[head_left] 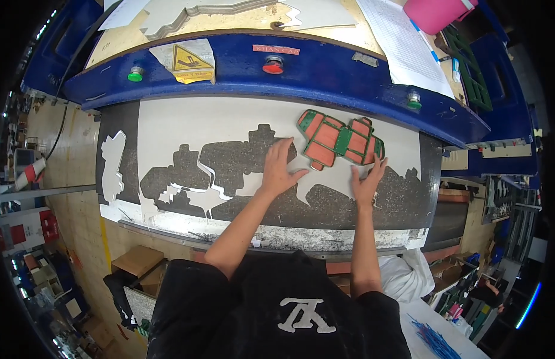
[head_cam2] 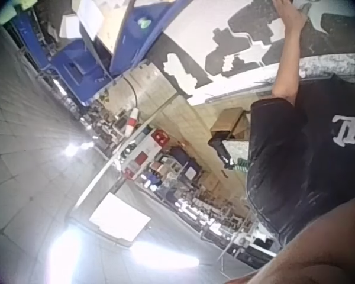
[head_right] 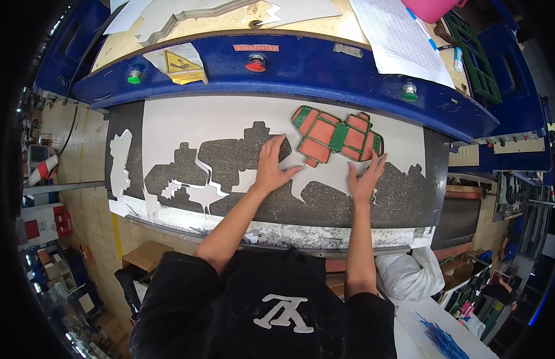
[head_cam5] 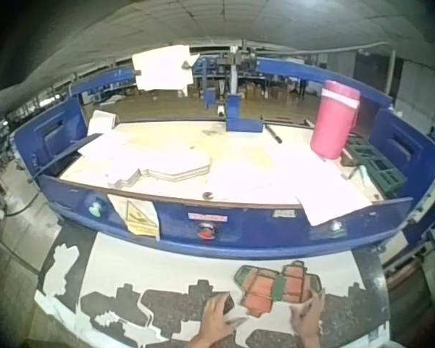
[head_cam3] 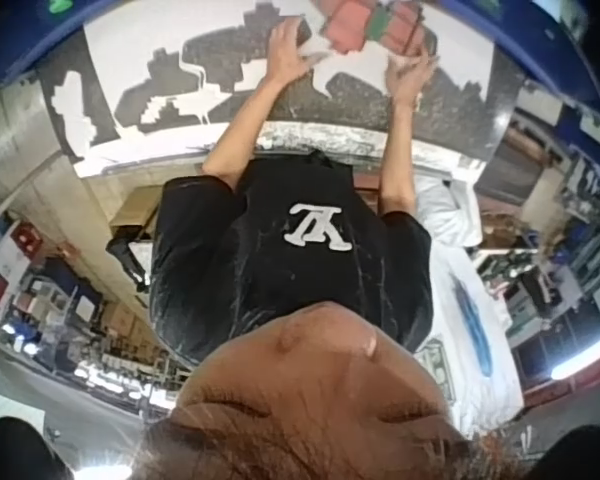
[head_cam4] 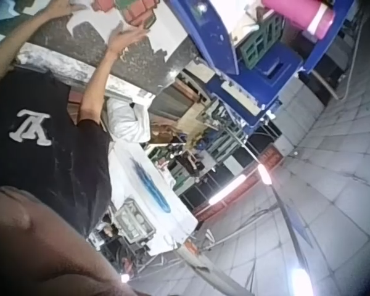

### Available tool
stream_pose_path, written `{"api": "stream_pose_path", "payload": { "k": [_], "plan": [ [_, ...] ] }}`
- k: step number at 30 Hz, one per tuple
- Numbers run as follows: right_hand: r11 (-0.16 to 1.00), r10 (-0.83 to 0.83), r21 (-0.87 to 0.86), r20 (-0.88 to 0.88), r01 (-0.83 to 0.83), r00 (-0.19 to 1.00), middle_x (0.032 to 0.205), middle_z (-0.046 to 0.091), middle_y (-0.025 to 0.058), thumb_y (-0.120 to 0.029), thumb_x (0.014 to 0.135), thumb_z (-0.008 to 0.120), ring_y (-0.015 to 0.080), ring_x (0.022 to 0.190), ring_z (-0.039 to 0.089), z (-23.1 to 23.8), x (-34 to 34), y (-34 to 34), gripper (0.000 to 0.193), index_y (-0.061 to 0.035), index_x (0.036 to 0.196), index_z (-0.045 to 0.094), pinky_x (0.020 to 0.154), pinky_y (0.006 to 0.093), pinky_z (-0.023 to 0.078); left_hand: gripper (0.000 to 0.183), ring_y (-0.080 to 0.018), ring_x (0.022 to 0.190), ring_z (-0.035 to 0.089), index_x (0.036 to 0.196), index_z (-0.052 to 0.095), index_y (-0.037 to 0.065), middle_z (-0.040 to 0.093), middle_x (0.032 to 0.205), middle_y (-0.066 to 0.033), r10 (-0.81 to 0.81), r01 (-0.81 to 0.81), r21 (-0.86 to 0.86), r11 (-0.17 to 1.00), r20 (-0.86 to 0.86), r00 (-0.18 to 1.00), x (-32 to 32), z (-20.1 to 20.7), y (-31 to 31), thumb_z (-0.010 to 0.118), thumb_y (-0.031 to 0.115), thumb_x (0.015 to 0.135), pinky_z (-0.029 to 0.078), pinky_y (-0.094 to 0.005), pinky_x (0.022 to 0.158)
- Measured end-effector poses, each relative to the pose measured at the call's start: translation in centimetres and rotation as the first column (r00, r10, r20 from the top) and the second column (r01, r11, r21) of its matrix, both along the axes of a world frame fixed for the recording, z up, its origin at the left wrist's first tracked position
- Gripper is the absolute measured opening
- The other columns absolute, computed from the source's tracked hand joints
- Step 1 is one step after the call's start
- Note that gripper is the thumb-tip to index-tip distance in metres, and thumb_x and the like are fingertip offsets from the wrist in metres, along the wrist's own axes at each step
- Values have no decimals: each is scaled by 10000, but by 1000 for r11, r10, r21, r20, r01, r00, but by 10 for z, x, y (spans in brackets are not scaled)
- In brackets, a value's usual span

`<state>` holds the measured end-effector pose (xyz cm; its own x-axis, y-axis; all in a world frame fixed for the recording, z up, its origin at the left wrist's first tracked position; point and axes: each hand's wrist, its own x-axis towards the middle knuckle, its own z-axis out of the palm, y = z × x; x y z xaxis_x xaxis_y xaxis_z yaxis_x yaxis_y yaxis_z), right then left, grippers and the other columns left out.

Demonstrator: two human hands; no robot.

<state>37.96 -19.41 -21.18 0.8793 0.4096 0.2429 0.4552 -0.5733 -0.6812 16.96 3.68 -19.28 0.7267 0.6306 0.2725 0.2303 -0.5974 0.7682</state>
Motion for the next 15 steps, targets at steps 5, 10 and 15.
{"api": "stream_pose_path", "payload": {
  "k": [5, 10, 15],
  "plan": [
    [990, 14, -140, -15, -16, 1000, 1600, 467, 222, -339, 800, 925, 458, 1575, 334, -7, 23, -2, 879, -97, 1499, 451, 1245, 755, 112, 1329, -406, 1585, 304, 1654, 255, 16, 369, 1671, -224, -7, 6, -11, 1000, -103, 995, 24, 2, 13, 1019, 365, 625, 313, -564, 1237],
    [982, 138, -129, 0, -137, 990, 1474, 610, 216, -239, 820, 908, 455, 1522, 438, -5, 64, -23, 592, -111, 1285, 565, 1252, 743, 132, 1481, -379, 1618, 269, 1671, 259, 42, 371, 1691, -229, -72, 44, -94, 995, -315, 946, 42, 9, 26, 1068, 417, 489, 232, -586, 1209],
    [950, 307, -32, -62, -309, 950, 1427, 659, 233, -32, 842, 830, 453, 1465, 510, -13, 85, -38, 387, -83, 1165, 624, 1292, 628, 215, 1438, -368, 1607, 297, 1658, 300, 60, 452, 1646, -194, -91, 53, -130, 990, -309, 947, 43, 8, 22, 1068, 387, 488, 225, -557, 1193]
  ]
}}
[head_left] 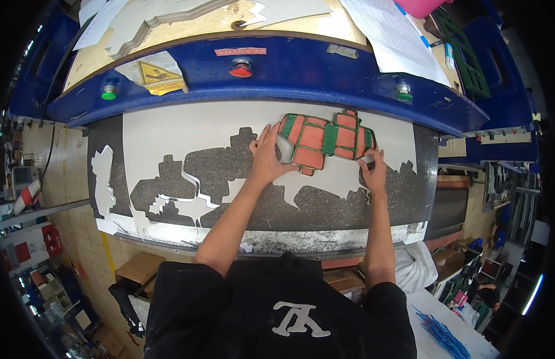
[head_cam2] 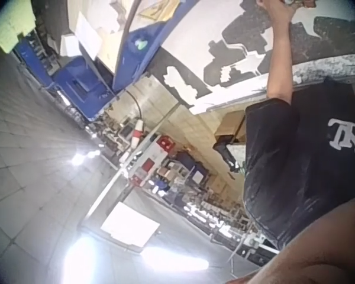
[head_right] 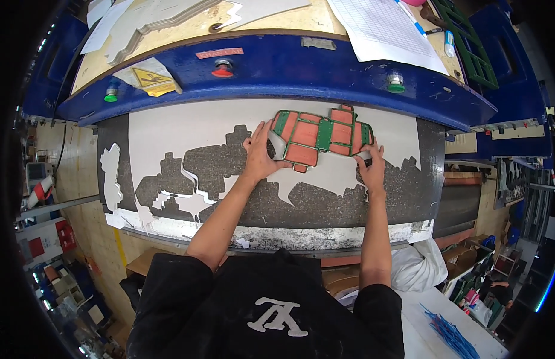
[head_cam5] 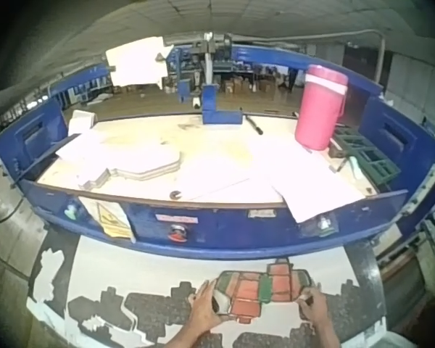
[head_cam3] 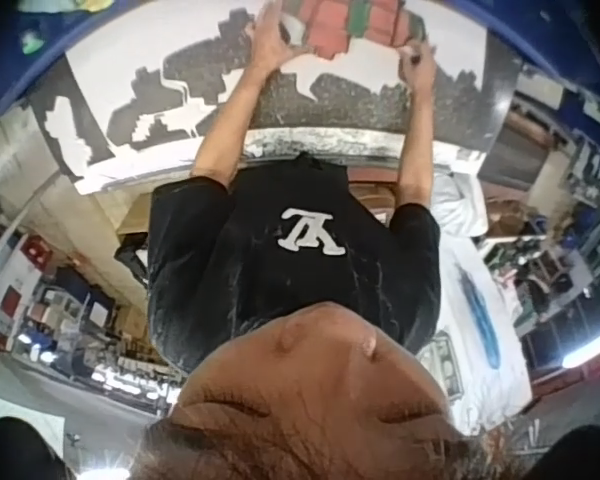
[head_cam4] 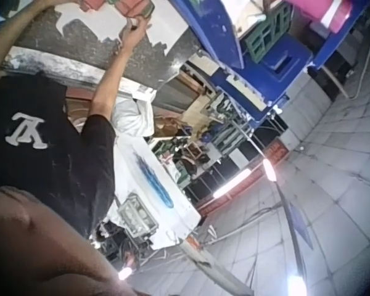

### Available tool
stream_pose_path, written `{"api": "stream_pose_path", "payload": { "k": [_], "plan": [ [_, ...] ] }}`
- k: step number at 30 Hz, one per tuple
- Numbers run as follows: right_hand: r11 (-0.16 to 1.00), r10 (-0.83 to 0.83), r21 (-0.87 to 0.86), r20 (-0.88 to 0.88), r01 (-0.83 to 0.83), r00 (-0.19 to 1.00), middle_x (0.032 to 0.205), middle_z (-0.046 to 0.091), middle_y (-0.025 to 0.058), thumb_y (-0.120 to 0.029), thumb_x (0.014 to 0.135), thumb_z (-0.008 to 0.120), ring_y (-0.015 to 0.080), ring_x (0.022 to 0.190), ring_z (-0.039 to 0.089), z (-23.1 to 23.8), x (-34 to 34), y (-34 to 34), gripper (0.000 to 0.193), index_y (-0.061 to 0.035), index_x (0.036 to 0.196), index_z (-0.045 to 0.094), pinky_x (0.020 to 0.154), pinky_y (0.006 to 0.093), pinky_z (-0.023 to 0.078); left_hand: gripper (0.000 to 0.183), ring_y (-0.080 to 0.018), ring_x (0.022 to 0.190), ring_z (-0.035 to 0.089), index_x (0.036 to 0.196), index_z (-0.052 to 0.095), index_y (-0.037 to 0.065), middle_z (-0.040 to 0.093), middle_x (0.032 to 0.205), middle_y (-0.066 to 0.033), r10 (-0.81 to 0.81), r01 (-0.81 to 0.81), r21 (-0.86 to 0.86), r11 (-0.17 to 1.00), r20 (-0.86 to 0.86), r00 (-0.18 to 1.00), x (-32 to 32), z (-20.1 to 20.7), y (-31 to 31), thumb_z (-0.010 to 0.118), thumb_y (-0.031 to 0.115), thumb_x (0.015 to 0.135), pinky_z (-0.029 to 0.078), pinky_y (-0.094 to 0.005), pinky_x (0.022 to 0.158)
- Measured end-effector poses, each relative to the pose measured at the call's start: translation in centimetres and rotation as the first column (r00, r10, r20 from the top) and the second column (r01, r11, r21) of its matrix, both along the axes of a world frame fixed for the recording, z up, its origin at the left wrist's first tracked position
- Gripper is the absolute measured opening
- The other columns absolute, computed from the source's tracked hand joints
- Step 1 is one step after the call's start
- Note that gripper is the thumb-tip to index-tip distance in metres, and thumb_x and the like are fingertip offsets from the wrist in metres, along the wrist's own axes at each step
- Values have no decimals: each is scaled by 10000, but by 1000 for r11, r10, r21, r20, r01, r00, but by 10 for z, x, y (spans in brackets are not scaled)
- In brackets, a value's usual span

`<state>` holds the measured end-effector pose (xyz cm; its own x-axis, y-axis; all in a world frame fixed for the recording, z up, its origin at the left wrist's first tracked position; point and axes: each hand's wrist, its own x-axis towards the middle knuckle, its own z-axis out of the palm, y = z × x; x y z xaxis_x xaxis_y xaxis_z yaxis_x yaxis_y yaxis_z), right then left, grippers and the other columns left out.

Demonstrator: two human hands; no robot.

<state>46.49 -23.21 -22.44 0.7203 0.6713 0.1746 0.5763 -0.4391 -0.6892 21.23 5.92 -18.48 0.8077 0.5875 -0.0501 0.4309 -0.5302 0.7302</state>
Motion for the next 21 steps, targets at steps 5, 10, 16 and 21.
{"api": "stream_pose_path", "payload": {
  "k": [5, 10, 16, 21],
  "plan": [
    [999, 45, 21, 6, -45, 999, 1406, 662, 240, 5, 855, 787, 454, 1386, 576, -5, 1, -13, 341, -69, 1151, 636, 1295, 596, 246, 1411, -371, 1577, 359, 1651, 308, 59, 474, 1627, -196, 33, -38, 53, 998, 94, 995, -15, -10, -20, 1063, 359, 498, 205, -593, 1236],
    [999, 36, 3, 4, -36, 999, 1397, 669, 222, -42, 855, 800, 446, 1346, 603, -4, -7, -13, 361, -64, 1173, 632, 1295, 590, 254, 1391, -368, 1565, 381, 1649, 287, 26, 464, 1625, -223, 41, -48, 54, 997, 128, 991, -22, -21, -28, 1052, 361, 537, 167, -610, 1277],
    [999, 48, 12, 103, -50, 994, 1221, 656, 186, -200, 791, 905, 459, 1275, 593, 3, -16, -6, 555, -81, 1221, 575, 1303, 603, 232, 1407, -379, 1533, 424, 1645, 298, 29, 456, 1628, -238, 37, -51, 101, 994, 142, 989, -21, -28, -28, 1051, 437, 528, 184, -606, 1288],
    [998, 52, 26, 120, -56, 991, 1562, 501, 307, -227, 768, 931, 519, 1465, 452, 0, -14, -4, 614, -90, 1214, 532, 1279, 643, 233, 1385, -388, 1518, 441, 1636, 308, 14, 479, 1602, -251, 23, -49, 141, 989, 175, 984, -23, -30, -29, 1039, 462, 549, 200, -603, 1282]
  ]
}}
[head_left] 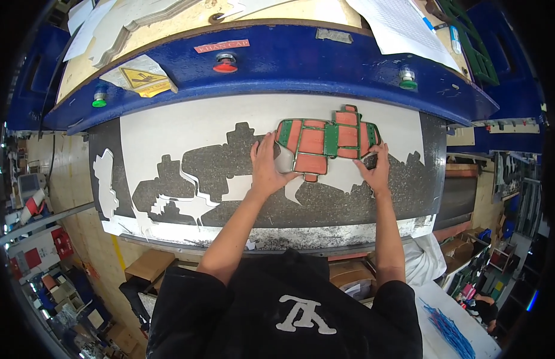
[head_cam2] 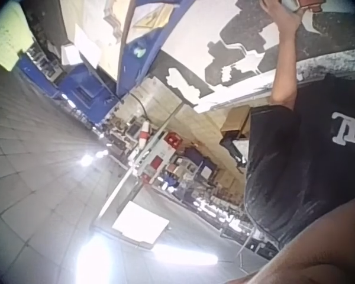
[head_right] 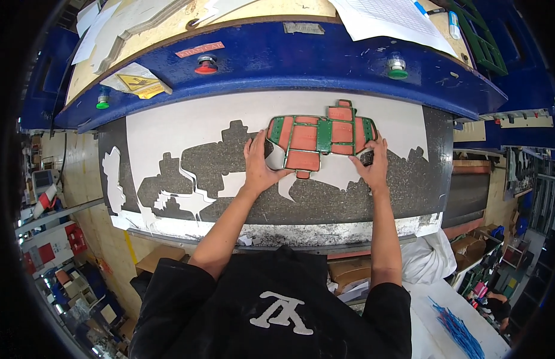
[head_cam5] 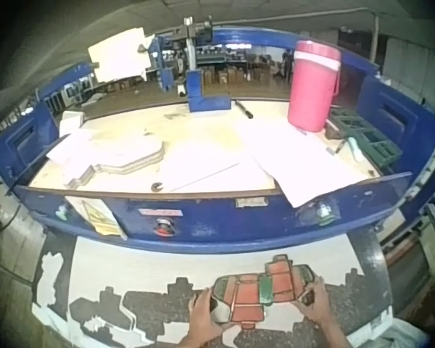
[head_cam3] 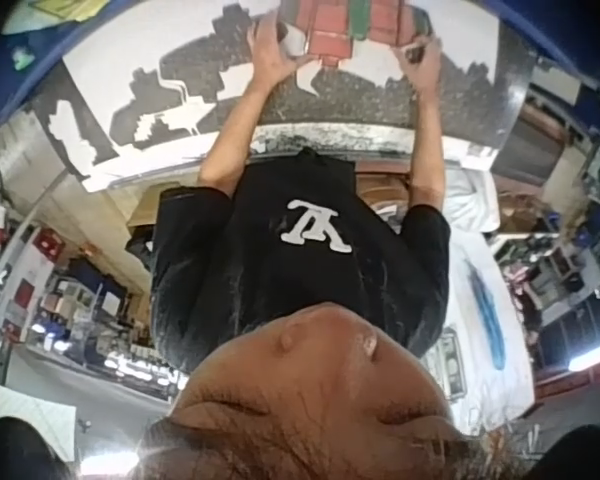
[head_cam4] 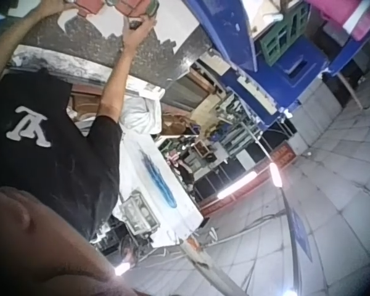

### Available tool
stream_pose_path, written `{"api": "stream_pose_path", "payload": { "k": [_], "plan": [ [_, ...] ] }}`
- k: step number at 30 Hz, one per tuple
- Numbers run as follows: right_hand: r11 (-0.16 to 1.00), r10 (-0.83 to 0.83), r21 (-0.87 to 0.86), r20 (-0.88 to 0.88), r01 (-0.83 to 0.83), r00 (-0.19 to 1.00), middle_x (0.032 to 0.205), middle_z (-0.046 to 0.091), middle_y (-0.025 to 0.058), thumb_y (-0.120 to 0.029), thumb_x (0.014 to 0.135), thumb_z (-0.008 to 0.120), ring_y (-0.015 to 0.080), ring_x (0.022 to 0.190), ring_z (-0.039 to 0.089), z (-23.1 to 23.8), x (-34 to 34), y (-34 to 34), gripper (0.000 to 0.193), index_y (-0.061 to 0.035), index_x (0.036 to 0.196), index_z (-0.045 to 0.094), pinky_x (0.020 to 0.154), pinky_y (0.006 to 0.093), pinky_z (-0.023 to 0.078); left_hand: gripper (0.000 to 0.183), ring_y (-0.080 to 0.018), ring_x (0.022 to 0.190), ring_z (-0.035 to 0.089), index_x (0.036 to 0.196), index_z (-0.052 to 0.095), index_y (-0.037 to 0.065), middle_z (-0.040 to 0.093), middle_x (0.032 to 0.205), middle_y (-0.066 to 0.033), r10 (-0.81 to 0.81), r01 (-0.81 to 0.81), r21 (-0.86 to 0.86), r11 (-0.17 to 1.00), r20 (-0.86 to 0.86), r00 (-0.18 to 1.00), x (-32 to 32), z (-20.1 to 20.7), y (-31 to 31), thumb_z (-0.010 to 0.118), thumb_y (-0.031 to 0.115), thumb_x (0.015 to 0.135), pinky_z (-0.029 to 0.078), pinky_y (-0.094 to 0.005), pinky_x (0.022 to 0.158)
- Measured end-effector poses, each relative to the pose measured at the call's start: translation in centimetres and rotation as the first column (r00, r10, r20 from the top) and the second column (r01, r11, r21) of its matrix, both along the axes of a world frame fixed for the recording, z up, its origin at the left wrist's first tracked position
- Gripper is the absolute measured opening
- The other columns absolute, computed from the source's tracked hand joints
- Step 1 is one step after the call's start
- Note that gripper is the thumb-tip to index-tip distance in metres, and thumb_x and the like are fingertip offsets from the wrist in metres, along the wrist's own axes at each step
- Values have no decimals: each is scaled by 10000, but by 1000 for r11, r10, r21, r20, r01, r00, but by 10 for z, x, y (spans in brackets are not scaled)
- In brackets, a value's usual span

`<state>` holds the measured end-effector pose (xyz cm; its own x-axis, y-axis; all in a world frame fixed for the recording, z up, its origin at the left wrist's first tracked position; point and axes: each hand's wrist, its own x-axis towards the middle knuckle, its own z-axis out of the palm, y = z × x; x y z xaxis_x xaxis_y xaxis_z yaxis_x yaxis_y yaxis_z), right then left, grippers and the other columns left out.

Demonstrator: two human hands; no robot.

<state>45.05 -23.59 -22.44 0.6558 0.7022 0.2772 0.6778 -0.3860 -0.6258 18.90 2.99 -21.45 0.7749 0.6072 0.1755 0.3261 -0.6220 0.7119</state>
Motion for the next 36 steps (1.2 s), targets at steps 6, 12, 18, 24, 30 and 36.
{"api": "stream_pose_path", "payload": {
  "k": [6, 12, 18, 24, 30, 36],
  "plan": [
    [999, -19, -33, 27, 20, 999, 1533, 524, 293, -223, 787, 916, 517, 1445, 464, -8, 0, -3, 627, -97, 1249, 511, 1282, 639, 232, 1353, -367, 1514, 441, 1623, 323, -4, 485, 1593, -240, -21, 21, -32, 999, -1, 1000, -4, 1, 2, 1032, 415, 550, 204, -580, 1284],
    [1000, -11, 1, -4, 11, 1000, 1347, 593, 263, -223, 809, 905, 517, 1342, 536, -7, -4, -2, 632, -66, 1277, 509, 1285, 623, 243, 1316, -363, 1526, 432, 1618, 370, 27, 508, 1587, -229, -22, 20, -70, 997, -23, 999, -6, 6, 5, 1029, 418, 548, 213, -569, 1289],
    [998, -48, 39, -133, 54, 990, 1489, 514, 338, -192, 801, 907, 537, 1441, 456, -9, -3, -3, 646, -58, 1278, 493, 1281, 598, 256, 1298, -360, 1534, 424, 1605, 395, 11, 550, 1561, -210, -39, 38, -38, 999, -26, 999, -6, 6, 6, 1025, 434, 551, 218, -561, 1291],
    [1000, -27, 6, 11, 27, 1000, 1510, 491, 353, -209, 790, 921, 556, 1491, 401, -17, 1, -9, 665, -63, 1281, 497, 1266, 586, 279, 1307, -349, 1524, 444, 1601, 437, 38, 579, 1549, -164, -33, 32, -16, 999, -55, 998, -5, 4, 5, 1026, 462, 513, 137, -649, 1291],
    [997, -71, -12, -93, 70, 993, 1394, 565, 293, -244, 779, 941, 563, 1475, 415, -20, 1, -11, 674, -59, 1270, 517, 1250, 591, 309, 1298, -350, 1515, 457, 1590, 462, 43, 611, 1509, -170, -30, 29, -29, 999, -24, 999, -4, 6, 5, 1029, 477, 506, 112, -657, 1294],
    [998, -66, -18, -64, 65, 996, 1352, 588, 263, -263, 773, 946, 556, 1428, 456, -14, -1, -9, 690, -63, 1276, 519, 1265, 611, 292, 1286, -358, 1513, 457, 1591, 458, 44, 599, 1505, -210, -31, 30, -29, 999, -28, 999, -4, 6, 4, 1030, 463, 519, 133, -620, 1306]
  ]
}}
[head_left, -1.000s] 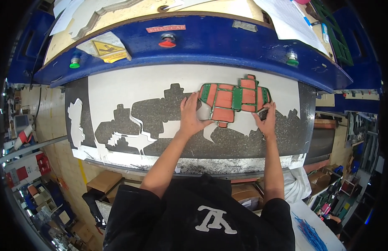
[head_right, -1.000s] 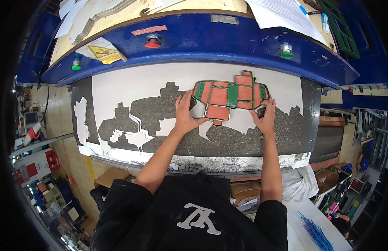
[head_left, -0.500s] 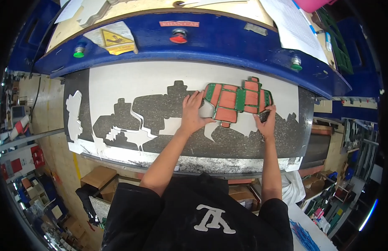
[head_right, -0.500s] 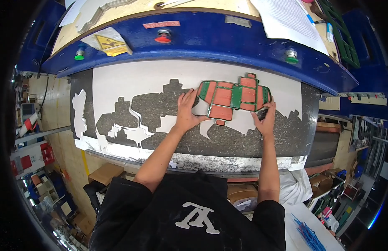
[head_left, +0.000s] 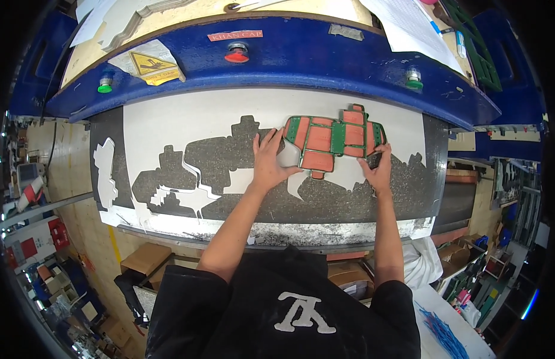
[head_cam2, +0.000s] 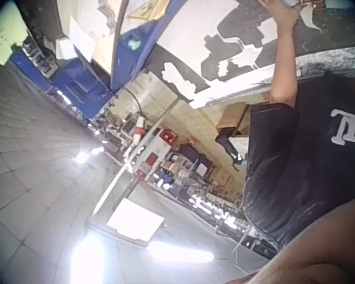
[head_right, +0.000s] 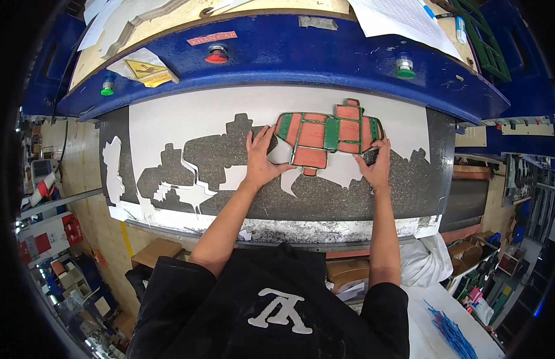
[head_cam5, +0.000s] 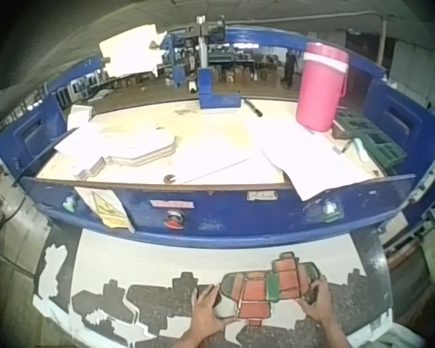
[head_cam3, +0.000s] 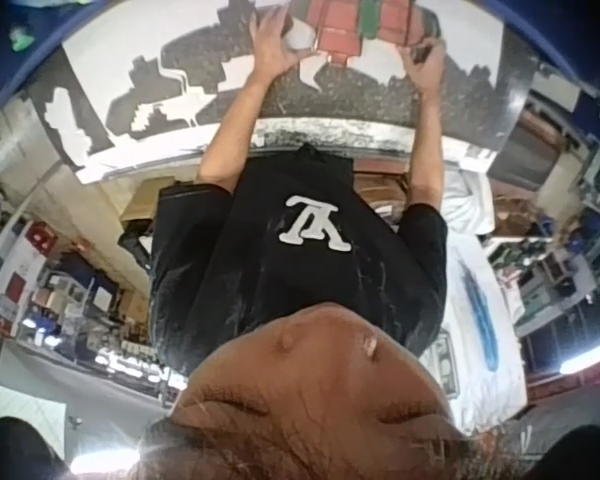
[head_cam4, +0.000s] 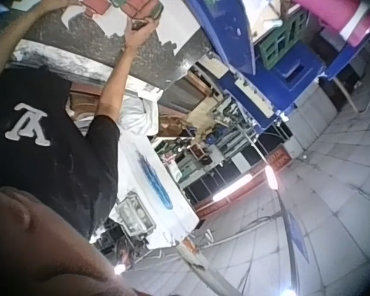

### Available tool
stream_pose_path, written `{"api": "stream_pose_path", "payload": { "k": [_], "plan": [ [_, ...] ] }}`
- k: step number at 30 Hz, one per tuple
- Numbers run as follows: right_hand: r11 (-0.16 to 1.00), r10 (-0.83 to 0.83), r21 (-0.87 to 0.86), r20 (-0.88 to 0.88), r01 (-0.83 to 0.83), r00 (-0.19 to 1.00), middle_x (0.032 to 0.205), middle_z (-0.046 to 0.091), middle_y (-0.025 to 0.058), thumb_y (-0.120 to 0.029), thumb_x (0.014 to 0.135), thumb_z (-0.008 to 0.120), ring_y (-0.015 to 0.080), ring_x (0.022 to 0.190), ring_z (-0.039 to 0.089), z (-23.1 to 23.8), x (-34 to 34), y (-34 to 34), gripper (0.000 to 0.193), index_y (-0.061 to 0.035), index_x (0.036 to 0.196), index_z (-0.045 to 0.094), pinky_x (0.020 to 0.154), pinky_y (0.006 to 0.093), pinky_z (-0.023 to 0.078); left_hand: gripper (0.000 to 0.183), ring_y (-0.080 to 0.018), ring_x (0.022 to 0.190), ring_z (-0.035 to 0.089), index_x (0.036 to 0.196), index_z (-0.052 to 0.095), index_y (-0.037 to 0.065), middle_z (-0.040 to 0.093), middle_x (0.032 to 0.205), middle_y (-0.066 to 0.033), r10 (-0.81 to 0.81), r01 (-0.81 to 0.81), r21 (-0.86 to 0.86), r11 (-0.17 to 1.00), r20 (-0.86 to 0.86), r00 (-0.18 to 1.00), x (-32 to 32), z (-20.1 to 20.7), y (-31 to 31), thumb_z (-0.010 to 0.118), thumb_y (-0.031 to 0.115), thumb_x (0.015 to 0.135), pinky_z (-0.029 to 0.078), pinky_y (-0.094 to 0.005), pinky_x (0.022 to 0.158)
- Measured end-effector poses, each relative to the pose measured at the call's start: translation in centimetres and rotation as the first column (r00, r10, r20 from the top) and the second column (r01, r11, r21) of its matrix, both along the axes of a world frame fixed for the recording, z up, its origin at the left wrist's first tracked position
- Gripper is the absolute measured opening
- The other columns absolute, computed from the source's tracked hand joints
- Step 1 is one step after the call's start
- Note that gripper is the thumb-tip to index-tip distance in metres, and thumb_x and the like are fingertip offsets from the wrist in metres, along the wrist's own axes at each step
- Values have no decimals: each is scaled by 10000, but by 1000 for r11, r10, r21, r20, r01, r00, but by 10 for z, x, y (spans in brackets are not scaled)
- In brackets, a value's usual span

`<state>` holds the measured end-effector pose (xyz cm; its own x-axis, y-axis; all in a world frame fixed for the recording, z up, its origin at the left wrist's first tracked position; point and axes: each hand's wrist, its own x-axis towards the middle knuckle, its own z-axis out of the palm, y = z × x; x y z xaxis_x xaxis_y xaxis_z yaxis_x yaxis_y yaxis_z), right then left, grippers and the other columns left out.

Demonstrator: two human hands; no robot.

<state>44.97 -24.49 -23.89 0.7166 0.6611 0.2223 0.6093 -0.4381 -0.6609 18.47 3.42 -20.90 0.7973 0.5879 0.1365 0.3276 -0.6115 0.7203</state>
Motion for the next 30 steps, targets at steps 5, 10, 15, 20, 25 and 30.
{"api": "stream_pose_path", "payload": {
  "k": [5, 10, 15, 20, 25, 30],
  "plan": [
    [1000, 9, -7, 84, -8, 996, 1399, 580, 266, -266, 804, 922, 528, 1419, 477, 4, -2, 5, 668, -71, 1293, 512, 1282, 608, 262, 1271, -336, 1513, 458, 1589, 451, 33, 621, 1486, -191, 12, -12, 14, 1000, -15, 1000, 2, 1, -3, 1029, 440, 532, 141, -594, 1311],
    [1000, -18, -3, 87, 18, 996, 1509, 536, 281, -258, 823, 904, 509, 1425, 481, 7, -4, 10, 635, -84, 1291, 510, 1285, 610, 247, 1260, -317, 1517, 445, 1593, 447, 42, 590, 1529, -163, 42, -42, -2, 999, -56, 998, 3, 3, -4, 1023, 447, 548, 141, -583, 1321],
    [1000, -19, 24, 67, 18, 998, 1478, 550, 271, -235, 811, 909, 508, 1381, 494, 10, -6, 11, 618, -84, 1267, 520, 1239, 593, 304, 1264, -313, 1515, 446, 1593, 451, 49, 588, 1531, -160, 37, -37, -11, 999, -30, 999, 3, 5, -4, 1030, 437, 539, 146, -582, 1322],
    [999, 5, 38, 105, -9, 994, 1413, 567, 252, -218, 803, 913, 502, 1327, 506, 11, -5, 11, 589, -80, 1232, 534, 1185, 574, 356, 1267, -311, 1510, 455, 1591, 457, 53, 593, 1527, -157, 36, -37, -24, 999, -27, 999, 2, 5, -3, 1036, 427, 528, 150, -578, 1321],
    [1000, -15, 18, 87, 14, 996, 1374, 575, 248, -220, 795, 920, 508, 1326, 505, 8, -4, 10, 591, -64, 1220, 540, 1197, 587, 344, 1259, -320, 1508, 458, 1586, 464, 51, 599, 1514, -177, 31, -32, -57, 998, -15, 999, 2, 5, -2, 1036, 412, 524, 153, -576, 1320],
    [1000, 7, 2, 121, -7, 993, 1382, 573, 265, -215, 799, 917, 514, 1323, 507, 4, 0, 8, 590, -59, 1226, 542, 1217, 590, 324, 1249, -334, 1506, 457, 1577, 455, 52, 583, 1517, -180, 41, -40, -37, 998, 7, 999, 2, 3, -2, 1035, 404, 528, 159, -580, 1319]
  ]
}}
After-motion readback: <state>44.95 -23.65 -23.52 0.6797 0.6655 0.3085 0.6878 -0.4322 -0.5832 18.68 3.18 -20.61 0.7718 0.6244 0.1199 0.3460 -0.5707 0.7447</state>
